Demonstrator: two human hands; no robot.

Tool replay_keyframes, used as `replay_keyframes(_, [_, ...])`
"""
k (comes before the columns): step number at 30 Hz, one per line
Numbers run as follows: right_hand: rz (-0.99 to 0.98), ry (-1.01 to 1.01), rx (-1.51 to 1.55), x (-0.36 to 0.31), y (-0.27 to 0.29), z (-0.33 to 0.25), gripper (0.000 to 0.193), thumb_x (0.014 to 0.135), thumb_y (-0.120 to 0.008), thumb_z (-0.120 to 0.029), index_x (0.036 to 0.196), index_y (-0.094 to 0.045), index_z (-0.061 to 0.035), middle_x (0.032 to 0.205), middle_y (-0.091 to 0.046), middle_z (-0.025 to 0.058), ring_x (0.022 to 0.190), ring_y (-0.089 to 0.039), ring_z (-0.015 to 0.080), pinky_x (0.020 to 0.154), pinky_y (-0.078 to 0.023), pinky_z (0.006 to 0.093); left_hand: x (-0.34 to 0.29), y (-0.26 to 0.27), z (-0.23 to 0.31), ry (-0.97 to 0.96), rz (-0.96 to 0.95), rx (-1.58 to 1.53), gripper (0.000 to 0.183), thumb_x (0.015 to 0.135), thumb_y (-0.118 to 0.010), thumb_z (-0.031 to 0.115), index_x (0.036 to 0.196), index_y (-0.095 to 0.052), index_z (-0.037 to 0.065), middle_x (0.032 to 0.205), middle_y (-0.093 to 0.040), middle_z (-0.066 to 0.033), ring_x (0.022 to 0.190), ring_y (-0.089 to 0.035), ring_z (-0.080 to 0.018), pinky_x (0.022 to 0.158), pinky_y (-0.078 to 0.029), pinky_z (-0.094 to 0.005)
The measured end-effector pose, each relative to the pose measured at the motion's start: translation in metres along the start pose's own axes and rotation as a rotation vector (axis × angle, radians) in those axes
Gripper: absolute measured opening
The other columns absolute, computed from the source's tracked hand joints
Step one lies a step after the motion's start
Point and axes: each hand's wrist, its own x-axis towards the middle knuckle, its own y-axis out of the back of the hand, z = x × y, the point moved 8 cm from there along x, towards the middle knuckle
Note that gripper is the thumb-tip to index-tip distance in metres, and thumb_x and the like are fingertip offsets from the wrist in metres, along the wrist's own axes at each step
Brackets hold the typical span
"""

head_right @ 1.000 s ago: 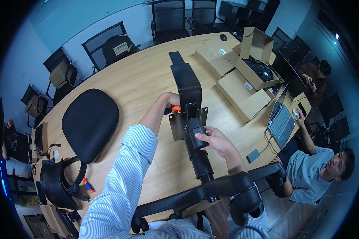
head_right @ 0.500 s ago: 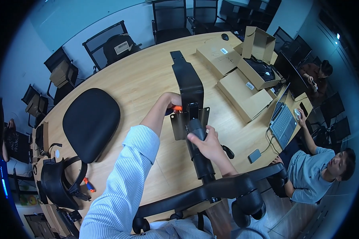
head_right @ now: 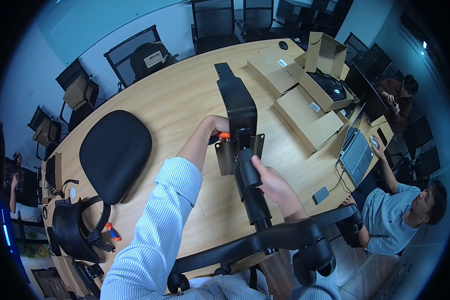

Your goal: Assembling the components of an office chair, specifically attaching parts using a screwdriver.

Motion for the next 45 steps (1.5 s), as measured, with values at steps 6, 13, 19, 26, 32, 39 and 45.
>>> replay_keyframes(6, [-0.135,-0.009,0.128,0.003,0.004,0.005,0.06,0.093,-0.06,-0.046,0.125,-0.05,0.0036,0.108,-0.062,0.0138,0.094,-0.063,0.0174,0.083,-0.05,0.0308,-0.004,-0.002,0.002,-0.037,-0.009,-0.011,0.013,0.083,-0.054,0.009,0.078,-0.066,0.006,0.073,-0.064,-0.0042,0.058,-0.057,-0.0118,0.047,-0.043,-0.0228])
replay_keyframes(13, [0.241,0.136,-0.13,-0.001,0.025,-0.011,0.069,0.089,-0.065,-0.048,0.128,-0.046,0.0059,0.11,-0.061,0.0144,0.095,-0.061,0.0183,0.083,-0.048,0.0307,-0.008,-0.004,0.008,-0.031,-0.015,-0.009,0.013,0.083,-0.053,0.006,0.08,-0.065,0.004,0.074,-0.064,-0.0053,0.058,-0.058,-0.0118,0.046,-0.043,-0.0218])
replay_keyframes(19, [-0.033,0.006,-0.19,0.0,-0.001,-0.011,0.058,0.094,-0.058,-0.047,0.125,-0.053,0.0018,0.108,-0.063,0.0098,0.095,-0.06,0.0148,0.086,-0.048,0.0328,-0.002,0.002,-0.002,-0.023,0.009,-0.019,0.015,0.083,-0.05,0.003,0.083,-0.066,0.002,0.074,-0.064,-0.0073,0.058,-0.058,-0.0129,0.046,-0.043,-0.0219])
replay_keyframes(26, [0.196,0.075,-0.315,-0.013,0.014,-0.033,0.062,0.098,-0.045,-0.053,0.124,-0.053,0.003,0.108,-0.062,0.0097,0.092,-0.059,0.0151,0.084,-0.047,0.0333,0.0,0.007,-0.007,-0.018,0.008,-0.029,0.015,0.083,-0.051,0.004,0.08,-0.066,0.002,0.072,-0.064,-0.0074,0.055,-0.056,-0.013,0.046,-0.042,-0.0226])
replay_keyframes(32, [0.031,0.003,-0.17,0.01,0.003,-0.012,0.064,0.098,-0.043,-0.055,0.127,-0.05,0.0007,0.104,-0.062,0.0098,0.086,-0.058,0.0158,0.079,-0.048,0.0335,-0.002,0.006,-0.01,-0.024,0.001,-0.034,0.013,0.082,-0.055,0.007,0.077,-0.066,0.004,0.07,-0.063,-0.0058,0.055,-0.056,-0.0126,0.046,-0.042,-0.0232])
replay_keyframes(39, [0.328,0.247,-0.298,-0.021,0.036,-0.051,0.057,0.097,-0.046,-0.049,0.123,-0.05,0.0014,0.09,-0.061,0.0067,0.074,-0.057,0.0138,0.071,-0.048,0.0272,0.002,0.0,0.001,-0.037,-0.036,-0.039,0.012,0.081,-0.058,0.008,0.073,-0.065,0.004,0.068,-0.063,-0.0054,0.054,-0.055,-0.0118,0.045,-0.041,-0.0225])
replay_keyframes(45, [0.063,0.048,-0.47,-0.004,-0.022,-0.021,0.05,0.084,-0.07,-0.025,0.123,-0.051,0.0,0.099,-0.062,0.0096,0.09,-0.062,0.0189,0.082,-0.05,0.0324,0.003,0.003,-0.007,-0.06,-0.048,-0.023,0.014,0.084,-0.057,0.012,0.074,-0.065,0.005,0.068,-0.063,-0.0049,0.053,-0.054,-0.0115,0.043,-0.04,-0.0231])
